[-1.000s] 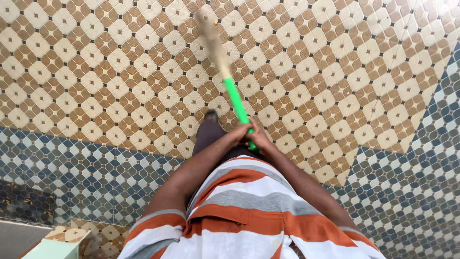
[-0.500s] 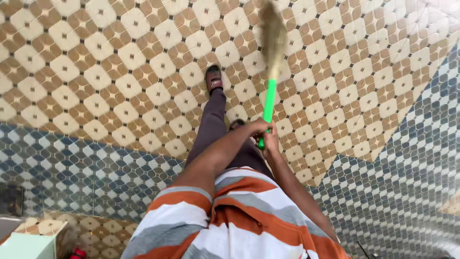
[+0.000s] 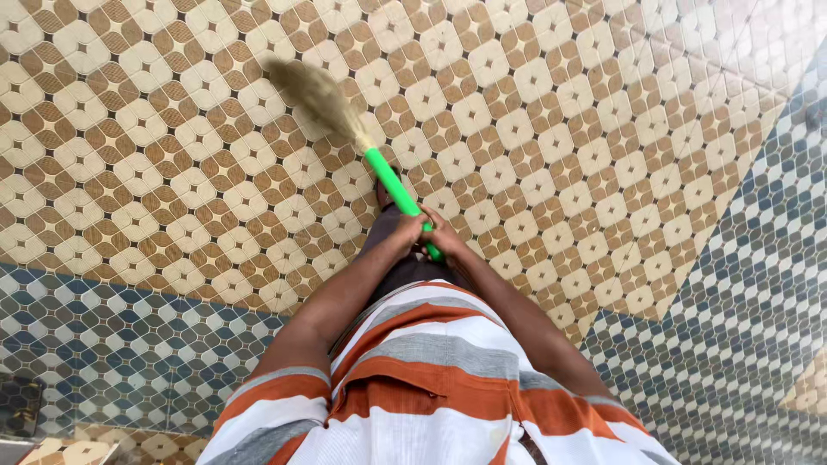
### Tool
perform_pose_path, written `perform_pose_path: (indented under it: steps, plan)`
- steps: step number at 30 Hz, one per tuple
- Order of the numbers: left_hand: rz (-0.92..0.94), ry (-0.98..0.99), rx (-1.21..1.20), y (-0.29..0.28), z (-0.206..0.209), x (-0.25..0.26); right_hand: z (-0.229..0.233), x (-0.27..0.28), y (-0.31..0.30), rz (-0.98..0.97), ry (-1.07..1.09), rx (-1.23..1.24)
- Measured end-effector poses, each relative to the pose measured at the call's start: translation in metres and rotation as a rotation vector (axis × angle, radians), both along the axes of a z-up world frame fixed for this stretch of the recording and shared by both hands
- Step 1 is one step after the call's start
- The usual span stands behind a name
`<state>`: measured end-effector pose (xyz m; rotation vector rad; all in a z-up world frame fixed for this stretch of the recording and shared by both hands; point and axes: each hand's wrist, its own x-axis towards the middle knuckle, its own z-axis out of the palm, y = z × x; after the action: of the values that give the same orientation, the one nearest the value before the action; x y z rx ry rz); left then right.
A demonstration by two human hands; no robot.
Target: The person sweeps the floor using a broom, collecting debris and moving across the room.
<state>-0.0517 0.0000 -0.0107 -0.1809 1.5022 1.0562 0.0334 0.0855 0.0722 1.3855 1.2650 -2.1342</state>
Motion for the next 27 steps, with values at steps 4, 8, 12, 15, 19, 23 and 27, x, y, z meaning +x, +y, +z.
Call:
perform_pose_path:
  steps: [4, 8, 12, 15, 19, 23, 27]
  plan:
    - [-0.117, -0.248, 0.088, 0.029, -0.015, -0.037, -0.053, -0.023, 0.013, -0.081, -0.085, -0.031]
    - [-0.413, -0.208, 0.015, 0.097, -0.021, -0.033, -0.059, -0.008, 0.038, -0.429, -0.080, -0.015]
    - [-0.578, -0.148, 0.094, 0.152, -0.013, -0.035, -0.019, -0.024, 0.069, -0.552, 0.002, 0.159]
    - [-0.553, -0.020, 0.212, 0.159, -0.007, -0.041, 0.030, -0.041, 0.079, -0.555, -0.004, 0.211]
    - [-0.244, 0.156, 0.289, 0.128, -0.004, -0.038, 0.067, -0.060, 0.093, -0.227, -0.100, 0.134]
    - [0.089, 0.012, -0.042, 0.102, -0.017, -0.086, 0.033, -0.109, 0.106, 0.063, 0.062, 0.059]
    - [0.022, 0.174, -0.141, 0.120, -0.031, -0.151, -0.021, -0.157, 0.129, 0.162, 0.016, -0.070]
